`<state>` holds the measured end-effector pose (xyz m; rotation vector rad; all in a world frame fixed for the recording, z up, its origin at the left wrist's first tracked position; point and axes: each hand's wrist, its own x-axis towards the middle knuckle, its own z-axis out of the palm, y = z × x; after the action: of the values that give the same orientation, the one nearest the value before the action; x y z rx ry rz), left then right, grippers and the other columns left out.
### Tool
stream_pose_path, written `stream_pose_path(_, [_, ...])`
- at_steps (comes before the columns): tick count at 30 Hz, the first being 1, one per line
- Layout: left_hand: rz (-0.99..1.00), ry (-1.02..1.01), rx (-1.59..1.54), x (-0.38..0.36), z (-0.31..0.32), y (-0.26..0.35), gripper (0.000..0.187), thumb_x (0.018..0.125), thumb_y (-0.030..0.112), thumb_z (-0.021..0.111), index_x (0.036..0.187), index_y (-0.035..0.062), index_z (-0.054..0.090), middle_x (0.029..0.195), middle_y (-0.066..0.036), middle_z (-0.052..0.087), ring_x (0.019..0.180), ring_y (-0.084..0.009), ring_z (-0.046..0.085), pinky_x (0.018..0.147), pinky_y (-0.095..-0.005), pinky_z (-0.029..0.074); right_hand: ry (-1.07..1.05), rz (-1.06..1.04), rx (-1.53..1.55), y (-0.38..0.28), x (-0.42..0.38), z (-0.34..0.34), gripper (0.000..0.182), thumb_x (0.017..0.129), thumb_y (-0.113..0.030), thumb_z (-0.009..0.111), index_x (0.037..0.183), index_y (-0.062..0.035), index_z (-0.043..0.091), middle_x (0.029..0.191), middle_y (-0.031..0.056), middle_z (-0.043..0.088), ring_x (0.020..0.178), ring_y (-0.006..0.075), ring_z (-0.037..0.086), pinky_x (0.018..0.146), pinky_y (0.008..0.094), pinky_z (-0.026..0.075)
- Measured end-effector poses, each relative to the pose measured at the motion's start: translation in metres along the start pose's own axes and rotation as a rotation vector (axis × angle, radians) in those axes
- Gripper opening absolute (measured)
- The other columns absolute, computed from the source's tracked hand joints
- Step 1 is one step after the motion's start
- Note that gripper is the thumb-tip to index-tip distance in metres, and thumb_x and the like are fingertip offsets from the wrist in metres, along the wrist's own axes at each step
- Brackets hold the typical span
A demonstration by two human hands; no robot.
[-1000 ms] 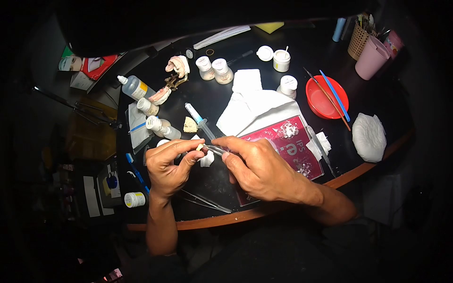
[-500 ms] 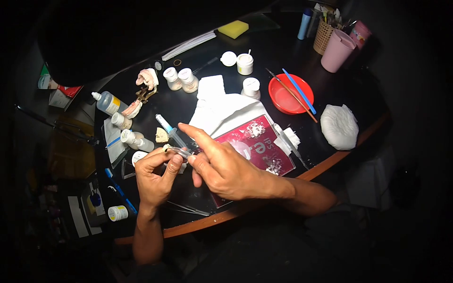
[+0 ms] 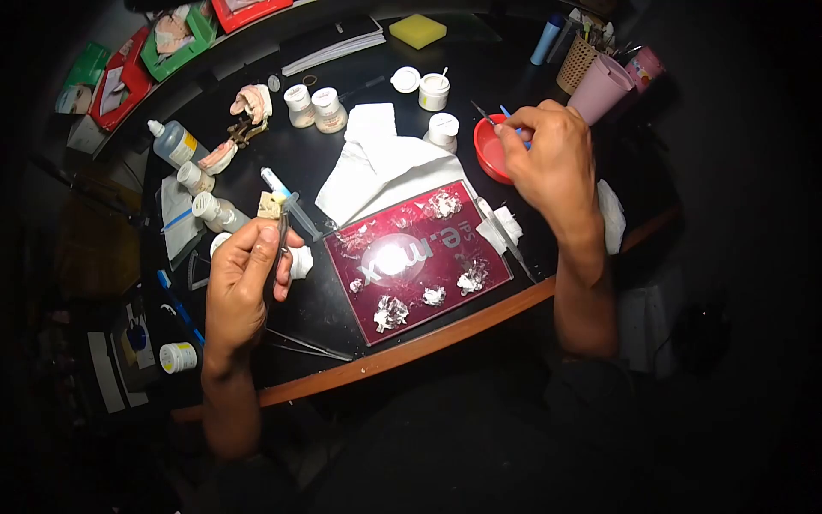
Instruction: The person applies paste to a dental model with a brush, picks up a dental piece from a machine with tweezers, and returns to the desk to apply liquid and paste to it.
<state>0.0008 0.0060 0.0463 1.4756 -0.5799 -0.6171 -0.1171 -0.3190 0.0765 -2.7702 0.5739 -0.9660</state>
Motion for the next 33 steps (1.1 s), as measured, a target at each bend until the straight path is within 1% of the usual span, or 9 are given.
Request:
stream_pose_path(4, [-0.016, 0.026, 0.303, -0.001, 0.004, 0.001, 0.029, 0.107, 0.017, 0.055, 0.096, -0.0011, 0.074, 0.062, 0.002, 0.052, 0.058, -0.0040, 0.046, 0.053, -0.0258, 0.035, -0.202, 0.147, -0.104, 0.016, 0.006, 0.009, 0.023, 0.082, -0.021, 0.079, 0.088, 0.0010, 0.079, 0.079, 0.0219, 0.070, 0.074, 0.0366, 0.070, 0.072, 0.0442, 0.054])
stream_pose_path(7, [0.106, 0.036, 0.486, -0.001, 0.006, -0.002, 0.025, 0.104, 0.014, 0.059, 0.092, -0.0050, 0.071, 0.060, -0.009, 0.056, 0.056, -0.0119, 0.050, 0.053, -0.0338, 0.039, -0.209, 0.142, -0.133, 0.022, 0.004, 0.018, 0.022, 0.083, -0.021, 0.079, 0.089, 0.0001, 0.079, 0.077, 0.0221, 0.070, 0.072, 0.0366, 0.071, 0.071, 0.0445, 0.055])
stream_pose_path(15, [0.229, 0.080, 0.561, 0.000, 0.006, -0.008, 0.022, 0.101, 0.011, 0.062, 0.087, -0.0061, 0.067, 0.063, -0.019, 0.061, 0.053, -0.0249, 0.058, 0.054, -0.0393, 0.041, -0.219, 0.242, -0.071, 0.023, 0.005, 0.021, 0.019, 0.082, -0.018, 0.079, 0.089, -0.0008, 0.076, 0.071, 0.0175, 0.068, 0.065, 0.0294, 0.068, 0.067, 0.0404, 0.053])
stream_pose_path(18, [0.344, 0.186, 0.628, 0.006, 0.004, -0.009, 0.020, 0.100, 0.010, 0.063, 0.088, -0.0056, 0.068, 0.065, -0.018, 0.063, 0.054, -0.0267, 0.059, 0.053, -0.0400, 0.042, -0.113, 0.071, 0.027, 0.023, 0.004, 0.016, 0.019, 0.082, -0.017, 0.078, 0.092, -0.0001, 0.076, 0.080, 0.0162, 0.070, 0.072, 0.0270, 0.068, 0.070, 0.0389, 0.053])
stream_pose_path(21, [0.399, 0.272, 0.704, 0.009, -0.003, -0.008, 0.018, 0.099, 0.008, 0.064, 0.089, -0.0048, 0.069, 0.067, -0.018, 0.064, 0.055, -0.0298, 0.061, 0.054, -0.0405, 0.043, -0.127, -0.014, 0.121, 0.017, 0.010, 0.015, 0.020, 0.083, -0.015, 0.076, 0.097, -0.0005, 0.077, 0.086, 0.0159, 0.073, 0.079, 0.0264, 0.071, 0.073, 0.0370, 0.054])
stream_pose_path(27, [0.396, 0.395, 0.740, 0.011, -0.015, -0.003, 0.021, 0.101, 0.009, 0.061, 0.085, -0.0039, 0.067, 0.065, -0.018, 0.061, 0.055, -0.0304, 0.060, 0.054, -0.0409, 0.042, -0.262, -0.083, 0.160, 0.024, 0.065, 0.035, 0.021, 0.085, -0.013, 0.074, 0.101, -0.0003, 0.078, 0.086, 0.0152, 0.075, 0.077, 0.0247, 0.072, 0.072, 0.0337, 0.055])
stream_pose_path(31, [0.313, 0.597, 0.775, 0.011, -0.038, 0.008, 0.023, 0.102, 0.012, 0.060, 0.087, -0.0037, 0.067, 0.065, -0.017, 0.063, 0.057, -0.0297, 0.063, 0.056, -0.0410, 0.044, -0.368, -0.157, 0.303, -0.027, 0.069, 0.028, 0.018, 0.087, -0.010, 0.072, 0.101, 0.0007, 0.077, 0.082, 0.0126, 0.075, 0.072, 0.0171, 0.069, 0.069, 0.0317, 0.055])
stream_pose_path(32, [0.346, 0.650, 0.743, 0.012, -0.046, 0.008, 0.023, 0.102, 0.013, 0.060, 0.090, -0.0039, 0.069, 0.069, -0.018, 0.066, 0.060, -0.0291, 0.066, 0.058, -0.0396, 0.047, -0.435, -0.196, 0.362, -0.044, 0.063, 0.031, 0.012, 0.091, -0.005, 0.072, 0.100, 0.0023, 0.076, 0.084, 0.0047, 0.074, 0.073, 0.0070, 0.064, 0.068, 0.0254, 0.052])
stream_pose_path(33, [0.378, 0.699, 0.711, 0.013, -0.054, 0.007, 0.023, 0.103, 0.014, 0.059, 0.092, -0.0042, 0.070, 0.072, -0.018, 0.069, 0.063, -0.0285, 0.069, 0.060, -0.0382, 0.049, -0.497, -0.228, 0.382, -0.062, 0.057, 0.032, 0.016, 0.086, -0.008, 0.072, 0.098, 0.0027, 0.076, 0.082, 0.0145, 0.075, 0.071, 0.0187, 0.070, 0.070, 0.0323, 0.056])
